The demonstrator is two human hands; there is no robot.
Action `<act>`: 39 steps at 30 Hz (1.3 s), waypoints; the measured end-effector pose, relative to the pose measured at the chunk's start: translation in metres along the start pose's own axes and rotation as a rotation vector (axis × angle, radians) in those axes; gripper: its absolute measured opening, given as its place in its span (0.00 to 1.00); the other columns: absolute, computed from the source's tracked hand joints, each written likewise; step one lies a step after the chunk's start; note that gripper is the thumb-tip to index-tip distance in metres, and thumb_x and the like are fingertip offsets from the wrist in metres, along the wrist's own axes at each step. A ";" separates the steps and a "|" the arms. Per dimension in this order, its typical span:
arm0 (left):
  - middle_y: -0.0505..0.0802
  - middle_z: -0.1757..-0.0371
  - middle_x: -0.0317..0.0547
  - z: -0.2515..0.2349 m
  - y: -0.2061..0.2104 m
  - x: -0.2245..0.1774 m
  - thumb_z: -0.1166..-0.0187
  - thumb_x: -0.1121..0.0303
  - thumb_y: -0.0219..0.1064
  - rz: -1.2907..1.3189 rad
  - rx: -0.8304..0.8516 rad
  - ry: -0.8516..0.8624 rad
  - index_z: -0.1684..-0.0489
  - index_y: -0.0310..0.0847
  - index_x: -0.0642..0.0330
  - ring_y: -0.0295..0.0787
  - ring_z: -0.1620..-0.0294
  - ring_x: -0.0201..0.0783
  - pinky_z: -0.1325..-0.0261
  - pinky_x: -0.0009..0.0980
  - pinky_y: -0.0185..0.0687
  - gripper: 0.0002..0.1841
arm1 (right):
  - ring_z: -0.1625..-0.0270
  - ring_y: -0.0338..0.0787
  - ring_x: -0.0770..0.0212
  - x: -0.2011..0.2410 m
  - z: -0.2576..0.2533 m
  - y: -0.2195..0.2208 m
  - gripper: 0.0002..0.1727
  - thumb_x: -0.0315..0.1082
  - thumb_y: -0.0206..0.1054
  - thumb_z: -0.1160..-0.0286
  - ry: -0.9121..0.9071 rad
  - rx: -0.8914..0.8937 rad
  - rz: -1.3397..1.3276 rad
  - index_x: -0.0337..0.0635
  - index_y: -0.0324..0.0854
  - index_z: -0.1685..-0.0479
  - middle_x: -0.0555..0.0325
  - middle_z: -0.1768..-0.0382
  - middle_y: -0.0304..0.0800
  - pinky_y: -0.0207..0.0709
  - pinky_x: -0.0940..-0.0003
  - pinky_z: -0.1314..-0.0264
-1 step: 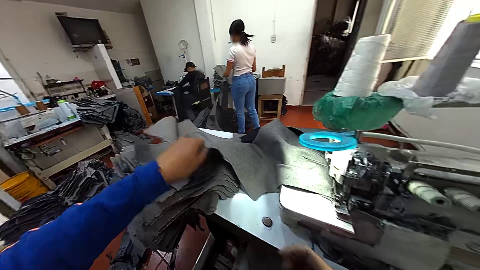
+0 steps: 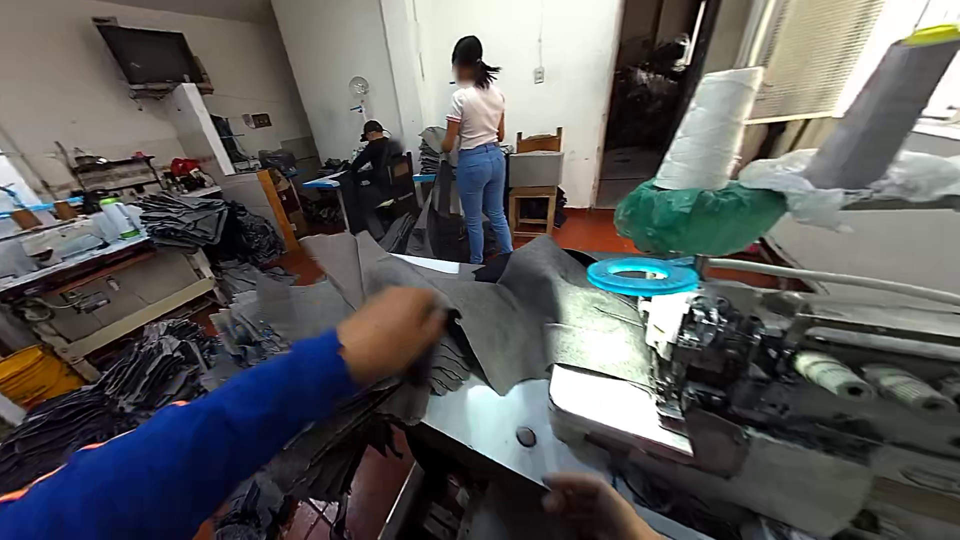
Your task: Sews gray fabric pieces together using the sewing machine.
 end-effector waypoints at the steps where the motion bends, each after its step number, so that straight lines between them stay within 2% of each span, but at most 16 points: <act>1: 0.90 0.54 0.65 -0.011 0.023 -0.010 0.08 0.69 0.53 0.112 0.046 0.141 0.47 0.83 0.76 0.89 0.50 0.54 0.41 0.50 0.82 0.16 | 0.38 0.88 0.56 -0.005 0.000 0.002 0.41 0.34 0.75 0.35 0.023 0.007 -0.048 0.14 0.63 0.26 0.33 0.38 0.83 0.81 0.61 0.34; 4: 0.89 0.57 0.60 -0.035 0.089 -0.063 0.07 0.71 0.47 0.579 0.228 0.236 0.48 0.80 0.79 0.86 0.57 0.42 0.45 0.39 0.80 0.18 | 0.31 0.86 0.65 -0.015 0.002 0.019 0.54 0.36 0.81 0.43 0.158 -0.188 -0.292 0.23 0.53 0.16 0.46 0.29 0.81 0.82 0.68 0.30; 6: 0.91 0.63 0.50 -0.050 0.127 -0.086 0.05 0.70 0.44 0.899 0.260 0.200 0.49 0.79 0.76 0.92 0.64 0.32 0.52 0.29 0.90 0.18 | 0.44 0.89 0.76 -0.023 -0.006 0.031 0.36 0.28 0.75 0.36 0.210 -0.448 -0.412 0.28 0.63 0.26 0.61 0.45 0.88 0.85 0.75 0.39; 8: 0.92 0.63 0.50 -0.068 0.150 -0.089 0.06 0.70 0.48 0.951 0.164 0.269 0.53 0.82 0.73 0.93 0.62 0.34 0.50 0.33 0.90 0.17 | 0.52 0.92 0.73 -0.033 -0.014 0.032 0.19 0.25 0.61 0.22 0.269 -0.625 -0.415 0.27 0.72 0.34 0.58 0.52 0.90 0.88 0.73 0.45; 10: 0.95 0.57 0.46 -0.083 0.158 -0.078 0.09 0.70 0.56 0.744 0.032 0.412 0.55 0.89 0.66 0.92 0.55 0.34 0.44 0.36 0.87 0.14 | 0.56 0.95 0.68 -0.041 -0.017 0.024 0.14 0.23 0.50 0.13 0.340 -0.735 -0.409 0.26 0.78 0.41 0.54 0.56 0.94 0.91 0.69 0.50; 12: 0.91 0.32 0.47 -0.086 0.156 -0.060 0.11 0.72 0.55 0.420 0.056 0.569 0.39 0.90 0.60 0.83 0.25 0.38 0.20 0.37 0.73 0.16 | 0.56 0.95 0.67 -0.053 -0.010 0.016 0.15 0.23 0.48 0.14 0.289 -0.755 -0.422 0.27 0.81 0.45 0.55 0.58 0.93 0.92 0.65 0.50; 14: 0.83 0.20 0.48 -0.083 0.153 -0.048 0.10 0.74 0.50 0.185 0.102 0.660 0.24 0.82 0.58 0.70 0.12 0.43 0.09 0.39 0.58 0.21 | 0.52 0.94 0.64 -0.055 -0.006 0.009 0.19 0.34 0.48 0.13 0.276 -0.690 -0.486 0.29 0.78 0.41 0.56 0.55 0.92 0.92 0.59 0.48; 17: 0.78 0.15 0.49 -0.087 0.143 -0.043 0.09 0.75 0.48 -0.048 0.202 0.777 0.17 0.73 0.59 0.66 0.10 0.45 0.09 0.42 0.56 0.23 | 0.46 0.92 0.68 -0.035 -0.021 0.019 0.29 0.47 0.54 0.18 0.314 -0.599 -0.486 0.25 0.71 0.34 0.55 0.48 0.89 0.90 0.64 0.44; 20: 0.72 0.11 0.51 -0.095 0.118 -0.054 0.10 0.73 0.54 -0.213 0.381 0.821 0.13 0.68 0.59 0.62 0.08 0.47 0.08 0.46 0.51 0.25 | 0.48 0.87 0.75 -0.027 -0.038 0.038 0.14 0.24 0.62 0.22 0.347 -0.658 -0.316 0.22 0.78 0.43 0.51 0.52 0.89 0.80 0.77 0.41; 22: 0.72 0.11 0.51 -0.094 0.113 -0.054 0.11 0.65 0.60 -0.244 0.406 0.834 0.12 0.67 0.59 0.61 0.08 0.49 0.09 0.49 0.51 0.27 | 0.48 0.87 0.75 -0.035 -0.029 0.039 0.13 0.22 0.63 0.24 0.366 -0.622 -0.223 0.24 0.81 0.44 0.50 0.53 0.90 0.80 0.76 0.39; 24: 0.75 0.13 0.52 -0.084 0.126 -0.043 0.14 0.56 0.64 -0.181 0.242 0.889 0.13 0.68 0.60 0.65 0.10 0.52 0.09 0.52 0.54 0.31 | 0.55 0.89 0.70 -0.043 -0.005 0.026 0.09 0.24 0.65 0.26 0.334 -0.509 -0.092 0.27 0.85 0.52 0.51 0.62 0.91 0.82 0.68 0.45; 26: 0.83 0.21 0.55 -0.071 0.166 -0.028 0.18 0.46 0.62 -0.110 -0.171 1.011 0.20 0.76 0.64 0.76 0.18 0.57 0.17 0.56 0.70 0.35 | 0.56 0.94 0.60 -0.043 0.034 -0.005 0.10 0.23 0.65 0.24 0.179 -0.394 0.163 0.28 0.88 0.50 0.47 0.60 0.95 0.86 0.62 0.46; 29: 0.83 0.22 0.63 -0.066 0.217 -0.016 0.17 0.36 0.54 -0.102 -0.567 1.005 0.21 0.76 0.66 0.77 0.19 0.62 0.20 0.60 0.67 0.40 | 0.56 0.97 0.56 -0.025 0.093 -0.096 0.12 0.27 0.65 0.25 0.131 -0.602 0.726 0.34 0.92 0.51 0.49 0.57 0.97 0.90 0.58 0.49; 32: 0.92 0.37 0.65 -0.078 0.218 -0.028 0.15 0.48 0.60 0.037 -0.619 0.899 0.37 0.87 0.66 0.86 0.32 0.66 0.29 0.59 0.75 0.28 | 0.49 0.94 0.45 -0.011 0.149 -0.200 0.13 0.31 0.63 0.18 0.536 -0.787 0.975 0.35 0.89 0.44 0.43 0.53 0.94 0.84 0.43 0.41; 36: 0.89 0.70 0.56 -0.112 0.196 -0.050 0.24 0.57 0.64 0.121 -0.603 0.884 0.71 0.88 0.66 0.87 0.68 0.57 0.64 0.52 0.81 0.18 | 0.39 0.86 0.32 -0.009 0.150 -0.292 0.14 0.30 0.68 0.20 0.792 -0.689 1.094 0.33 0.86 0.40 0.32 0.43 0.86 0.76 0.33 0.34; 39: 0.91 0.65 0.60 -0.117 0.197 -0.052 0.23 0.57 0.63 0.064 -0.618 0.892 0.68 0.88 0.66 0.90 0.60 0.62 0.58 0.56 0.83 0.19 | 0.30 0.79 0.27 -0.013 0.129 -0.298 0.21 0.33 0.73 0.25 1.055 -0.559 1.076 0.37 0.83 0.34 0.31 0.32 0.79 0.74 0.30 0.32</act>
Point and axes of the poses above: each hand's wrist, its own z-axis away from the middle knuckle, its own y-axis out of the palm, x = y × z, the point moved 1 cm from there along -z, towards the middle knuckle
